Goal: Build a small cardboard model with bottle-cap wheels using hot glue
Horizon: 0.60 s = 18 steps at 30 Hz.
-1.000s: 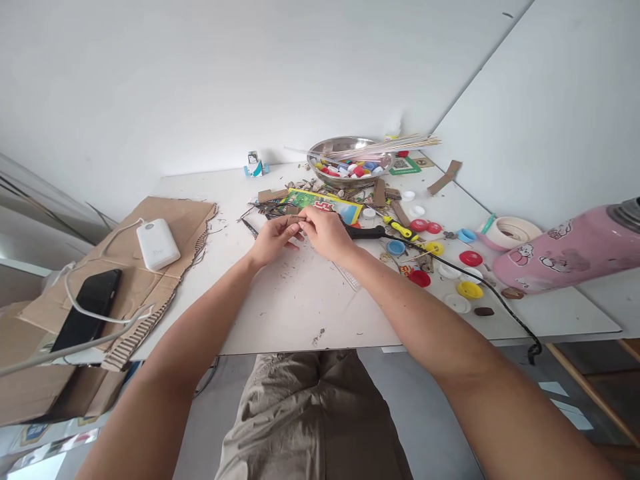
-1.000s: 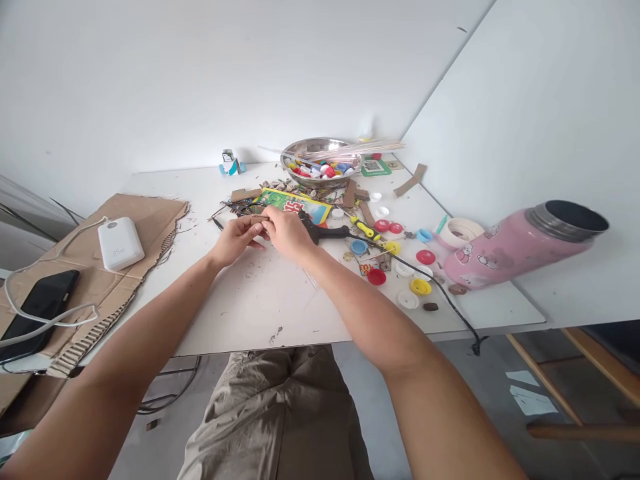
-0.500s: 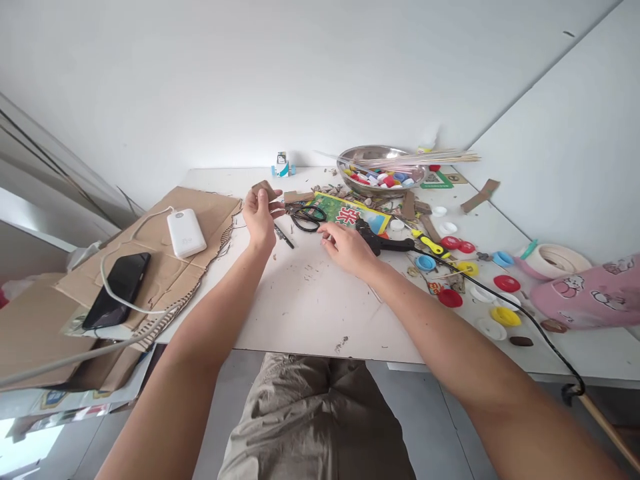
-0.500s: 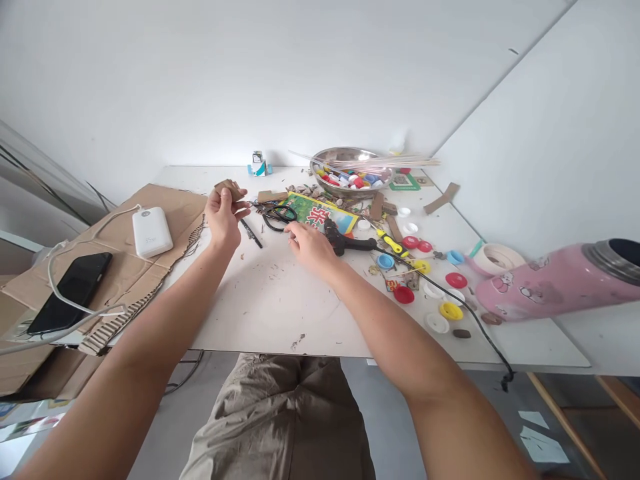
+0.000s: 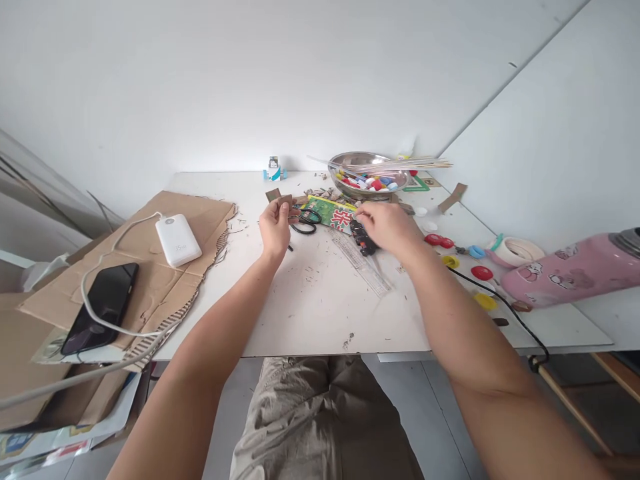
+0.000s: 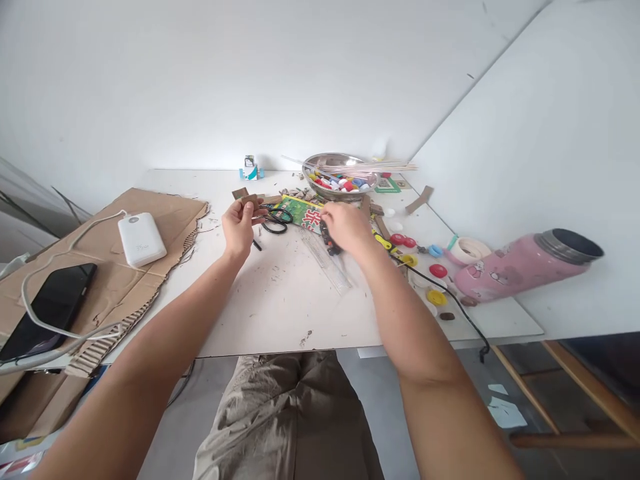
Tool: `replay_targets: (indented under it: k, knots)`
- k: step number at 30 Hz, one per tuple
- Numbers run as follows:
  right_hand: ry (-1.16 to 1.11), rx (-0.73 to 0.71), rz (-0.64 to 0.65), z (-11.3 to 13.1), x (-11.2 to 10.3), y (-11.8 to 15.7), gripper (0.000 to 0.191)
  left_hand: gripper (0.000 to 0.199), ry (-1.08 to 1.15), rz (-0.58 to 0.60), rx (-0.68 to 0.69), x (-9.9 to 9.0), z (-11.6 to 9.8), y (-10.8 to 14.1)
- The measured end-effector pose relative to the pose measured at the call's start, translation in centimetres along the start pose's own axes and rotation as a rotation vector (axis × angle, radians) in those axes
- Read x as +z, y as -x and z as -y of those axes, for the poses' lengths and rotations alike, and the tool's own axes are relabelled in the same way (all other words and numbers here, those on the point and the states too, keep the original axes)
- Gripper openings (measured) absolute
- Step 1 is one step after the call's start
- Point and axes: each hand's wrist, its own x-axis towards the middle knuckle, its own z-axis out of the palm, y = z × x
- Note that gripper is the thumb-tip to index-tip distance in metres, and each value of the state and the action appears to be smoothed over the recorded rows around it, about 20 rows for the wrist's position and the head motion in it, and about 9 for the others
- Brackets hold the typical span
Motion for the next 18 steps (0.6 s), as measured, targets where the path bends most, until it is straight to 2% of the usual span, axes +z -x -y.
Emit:
replay_targets:
  k: [3,6,9,15,18]
  knots:
    - [0.072,0.111,0.080,-3.7,-1.8,0.5,0.019,0.024,-0.012,0.024,0.034,0.0,0.4,0.0]
    - [0.147,0.165,0.219,-5.6,-2.1,1.8,0.022,0.026,-0.010,0.025,0.046,0.0,0.6,0.1]
    - [0.155,0.150,0.259,-5.5,-1.7,2.8,0.023,0.025,-0.011,0.032,0.042,-0.1,0.7,0.3]
    - [0.092,0.190,0.148,-3.6,-0.4,3.1,0.018,0.036,-0.037,0.038,0.051,-0.2,0.8,0.5]
    - [0.087,0.181,0.143,-3.8,-0.2,3.0,0.019,0.043,-0.046,0.034,0.067,-0.1,0.9,0.7]
